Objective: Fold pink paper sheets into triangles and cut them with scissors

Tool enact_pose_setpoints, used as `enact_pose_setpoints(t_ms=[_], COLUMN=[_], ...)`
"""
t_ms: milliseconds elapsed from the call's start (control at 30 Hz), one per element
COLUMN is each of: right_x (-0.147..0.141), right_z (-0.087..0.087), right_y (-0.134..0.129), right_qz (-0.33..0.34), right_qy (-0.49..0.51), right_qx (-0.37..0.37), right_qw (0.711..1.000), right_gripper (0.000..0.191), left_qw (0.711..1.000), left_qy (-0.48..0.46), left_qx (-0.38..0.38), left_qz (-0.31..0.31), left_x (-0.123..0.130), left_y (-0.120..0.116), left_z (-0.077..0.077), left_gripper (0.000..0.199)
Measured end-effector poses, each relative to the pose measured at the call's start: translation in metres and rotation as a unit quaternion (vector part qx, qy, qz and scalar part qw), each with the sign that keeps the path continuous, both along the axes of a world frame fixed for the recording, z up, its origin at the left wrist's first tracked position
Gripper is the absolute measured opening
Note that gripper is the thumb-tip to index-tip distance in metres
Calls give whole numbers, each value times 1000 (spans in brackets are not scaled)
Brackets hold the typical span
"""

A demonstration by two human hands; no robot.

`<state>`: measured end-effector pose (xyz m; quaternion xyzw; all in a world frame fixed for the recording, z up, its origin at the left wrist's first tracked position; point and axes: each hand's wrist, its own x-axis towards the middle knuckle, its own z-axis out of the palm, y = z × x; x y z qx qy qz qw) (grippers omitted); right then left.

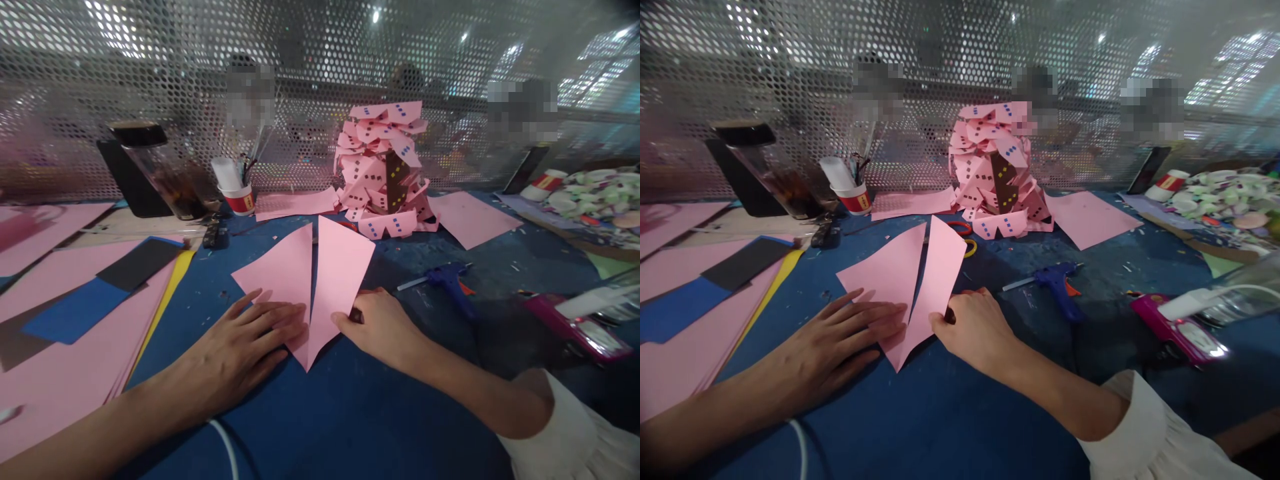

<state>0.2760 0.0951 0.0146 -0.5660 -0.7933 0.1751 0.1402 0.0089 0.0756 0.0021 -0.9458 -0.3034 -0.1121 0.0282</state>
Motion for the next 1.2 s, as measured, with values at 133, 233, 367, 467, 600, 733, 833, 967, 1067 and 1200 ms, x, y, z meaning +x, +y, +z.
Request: enact_pose_setpoints(t_ms=[133, 233, 367, 467, 600, 733, 833, 967, 1067, 1200], right_x=[1, 2, 1, 0, -1, -2, -3, -2, -1, 0], right_z=[4, 7, 7, 7, 6, 5, 6, 7, 6, 7], right_y=[-1, -1, -1, -2, -2, -2, -3, -4, -4, -3], right_qz=[5, 12, 10, 12, 12, 10, 8, 8, 9, 24], right_qy=[6, 20, 25, 22, 21, 18, 21, 23, 21, 27], right_qx=[-6, -23, -15, -14, -12, -8, -20, -11, -3, -2], right_qw=[1000, 999, 1000, 1000, 1000, 1000, 1000, 1000, 1000, 999], right_gripper=[31, 29, 27, 28, 30, 31, 31, 32, 34, 33], left_qw=[1000, 1000, 999, 1000, 999, 1000, 1000, 1000, 999, 1000], left_qy=[-5, -1, -5, -12, -43, -18, -10, -15, -23, -22], left_qx=[4, 18, 27, 20, 9, 4, 7, -2, -12, 5], left_qz=[-2, -8, -17, -9, -2, -20, -20, -19, -20, -17], left_x=[0, -1, -2, 0, 4, 3, 1, 0, 0, 0], left_y=[0, 0, -1, -4, -7, -5, -3, -3, -4, -5], left_z=[1, -1, -3, -3, -2, -2, -2, 1, 1, -3], left_gripper=[42, 44, 44, 43, 46, 49, 48, 52, 52, 48])
